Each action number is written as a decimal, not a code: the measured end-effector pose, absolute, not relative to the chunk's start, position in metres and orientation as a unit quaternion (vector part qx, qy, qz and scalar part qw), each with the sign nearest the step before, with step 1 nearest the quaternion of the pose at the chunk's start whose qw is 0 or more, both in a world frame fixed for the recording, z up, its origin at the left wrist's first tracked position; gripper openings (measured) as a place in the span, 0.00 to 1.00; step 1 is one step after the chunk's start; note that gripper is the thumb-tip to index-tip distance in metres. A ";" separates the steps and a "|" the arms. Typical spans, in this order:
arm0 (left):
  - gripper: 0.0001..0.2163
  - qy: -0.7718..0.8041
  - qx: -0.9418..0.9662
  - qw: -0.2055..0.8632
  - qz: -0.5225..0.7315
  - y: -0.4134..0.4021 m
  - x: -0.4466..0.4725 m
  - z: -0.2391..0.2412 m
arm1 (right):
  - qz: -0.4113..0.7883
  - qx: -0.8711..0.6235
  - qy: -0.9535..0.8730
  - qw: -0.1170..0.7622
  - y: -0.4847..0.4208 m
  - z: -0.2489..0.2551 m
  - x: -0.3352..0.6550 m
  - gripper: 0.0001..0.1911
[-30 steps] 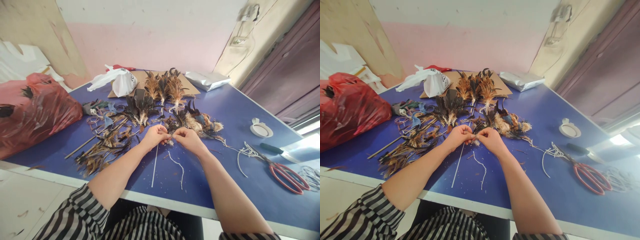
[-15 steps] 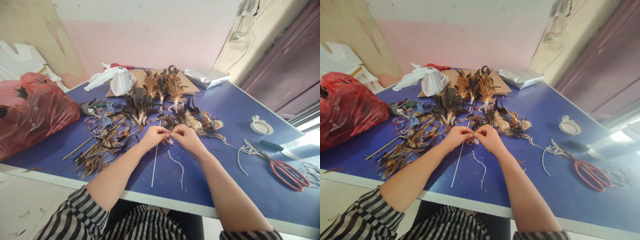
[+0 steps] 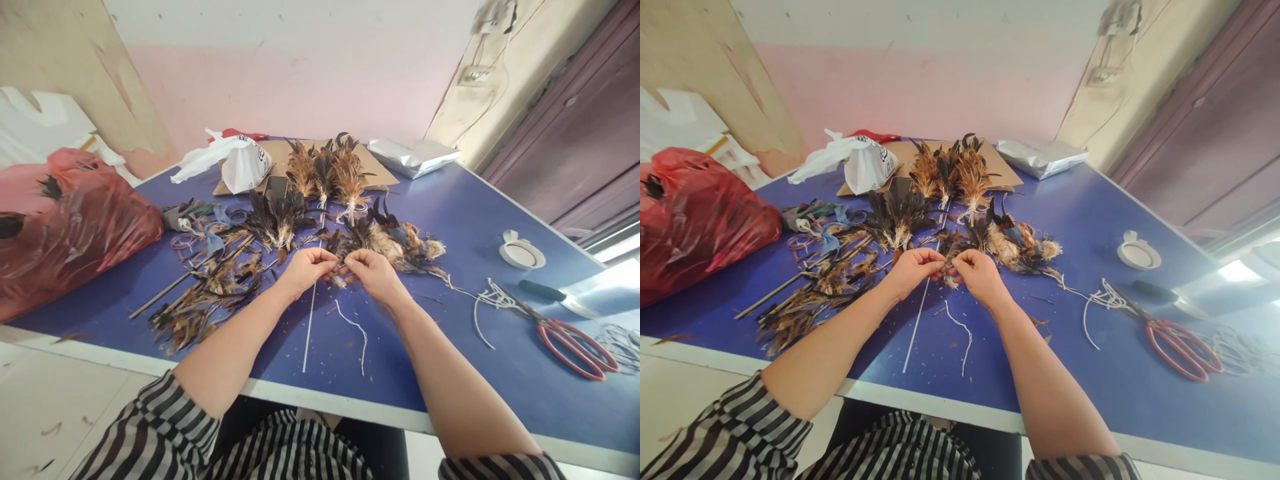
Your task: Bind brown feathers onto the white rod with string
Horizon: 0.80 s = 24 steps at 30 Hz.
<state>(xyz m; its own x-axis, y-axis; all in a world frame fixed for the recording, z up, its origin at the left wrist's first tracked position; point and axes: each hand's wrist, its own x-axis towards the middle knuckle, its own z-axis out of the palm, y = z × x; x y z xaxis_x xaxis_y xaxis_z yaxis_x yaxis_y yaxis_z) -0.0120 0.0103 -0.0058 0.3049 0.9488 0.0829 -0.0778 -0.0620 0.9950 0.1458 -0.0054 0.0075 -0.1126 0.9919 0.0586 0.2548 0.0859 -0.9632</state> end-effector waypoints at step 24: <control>0.07 0.549 0.742 0.037 0.383 0.062 -0.091 -0.009 | 0.308 -0.545 -0.639 0.447 0.015 -0.023 0.158 0.14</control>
